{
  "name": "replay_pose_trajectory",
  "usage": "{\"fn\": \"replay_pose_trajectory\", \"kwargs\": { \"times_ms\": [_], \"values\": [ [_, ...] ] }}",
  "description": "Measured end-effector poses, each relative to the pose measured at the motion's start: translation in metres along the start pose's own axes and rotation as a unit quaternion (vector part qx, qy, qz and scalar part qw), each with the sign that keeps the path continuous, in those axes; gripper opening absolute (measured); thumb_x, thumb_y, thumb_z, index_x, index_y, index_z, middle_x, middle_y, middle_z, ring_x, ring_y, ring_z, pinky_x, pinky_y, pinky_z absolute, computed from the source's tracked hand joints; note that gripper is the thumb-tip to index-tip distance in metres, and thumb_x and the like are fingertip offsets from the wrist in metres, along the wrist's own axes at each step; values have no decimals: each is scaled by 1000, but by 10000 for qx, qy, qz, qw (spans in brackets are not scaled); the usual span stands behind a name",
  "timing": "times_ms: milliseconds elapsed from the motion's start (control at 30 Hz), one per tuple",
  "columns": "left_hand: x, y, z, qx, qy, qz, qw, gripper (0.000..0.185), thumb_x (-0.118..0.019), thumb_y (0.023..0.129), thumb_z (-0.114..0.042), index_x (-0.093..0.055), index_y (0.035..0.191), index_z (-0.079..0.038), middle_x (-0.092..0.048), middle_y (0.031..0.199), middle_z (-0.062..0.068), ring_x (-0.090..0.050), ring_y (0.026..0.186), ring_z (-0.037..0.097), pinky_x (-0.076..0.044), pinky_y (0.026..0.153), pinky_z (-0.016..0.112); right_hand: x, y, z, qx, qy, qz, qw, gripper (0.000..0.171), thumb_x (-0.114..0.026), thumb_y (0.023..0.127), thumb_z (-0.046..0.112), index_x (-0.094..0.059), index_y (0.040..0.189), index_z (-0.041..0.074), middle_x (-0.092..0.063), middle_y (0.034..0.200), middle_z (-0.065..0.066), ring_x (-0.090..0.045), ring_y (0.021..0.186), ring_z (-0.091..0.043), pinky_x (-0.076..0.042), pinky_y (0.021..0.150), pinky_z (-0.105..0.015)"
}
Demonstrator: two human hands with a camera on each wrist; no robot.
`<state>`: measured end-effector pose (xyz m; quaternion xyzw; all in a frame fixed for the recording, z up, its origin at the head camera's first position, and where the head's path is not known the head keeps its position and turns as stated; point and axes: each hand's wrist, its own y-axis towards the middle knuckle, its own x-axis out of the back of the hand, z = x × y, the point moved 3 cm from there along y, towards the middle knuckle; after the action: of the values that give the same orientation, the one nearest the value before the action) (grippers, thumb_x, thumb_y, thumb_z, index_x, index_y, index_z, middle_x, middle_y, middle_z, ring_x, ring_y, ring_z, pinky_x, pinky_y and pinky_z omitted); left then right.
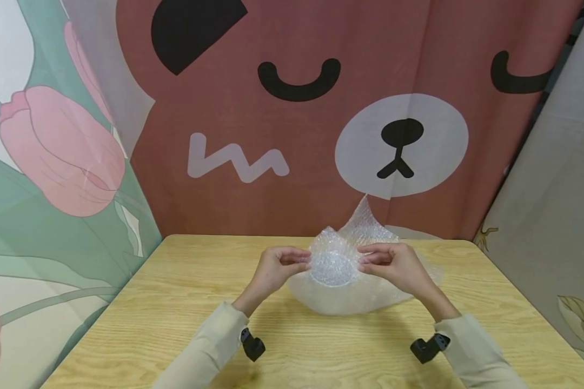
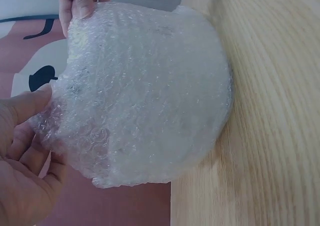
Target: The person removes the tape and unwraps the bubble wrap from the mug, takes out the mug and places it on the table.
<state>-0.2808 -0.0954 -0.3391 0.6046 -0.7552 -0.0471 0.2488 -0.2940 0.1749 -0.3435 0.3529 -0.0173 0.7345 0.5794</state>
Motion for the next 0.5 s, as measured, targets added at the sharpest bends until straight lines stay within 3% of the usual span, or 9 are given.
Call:
{"fn": "replay_pose_trajectory", "kwargs": {
  "times_ms": [100, 333, 500],
  "values": [
    [-1, -4, -10, -222, 18, -29, 9997, 19, -72, 82, 6, -71, 101, 10, -70, 98, 20, -69, 86, 29, -55, 72, 26, 1, -1, 0, -97, 30, -15, 9999, 33, -80, 81, 15, -71, 109, -1, -73, 89, -5, -70, 81, -14, -55, 69, -25],
    [-2, 1, 18, -290, -106, -231, 9993, 30, -75, 81, 3, -71, 110, 4, -72, 95, 16, -70, 84, 26, -55, 71, 27, 1, -5, 1, -105, 120, -67, 9999, 29, -79, 81, 12, -72, 107, 0, -73, 90, -6, -70, 82, -15, -55, 70, -25],
    [-1, 2, 24, -391, -274, -279, 9985, 37, -77, 80, -1, -69, 116, -1, -73, 90, 12, -71, 85, 22, -55, 72, 28, 2, -8, 2, 122, 26, -229, 9997, 26, -79, 81, 11, -73, 105, 3, -73, 88, -3, -70, 79, -14, -55, 68, -26]
  ]
}}
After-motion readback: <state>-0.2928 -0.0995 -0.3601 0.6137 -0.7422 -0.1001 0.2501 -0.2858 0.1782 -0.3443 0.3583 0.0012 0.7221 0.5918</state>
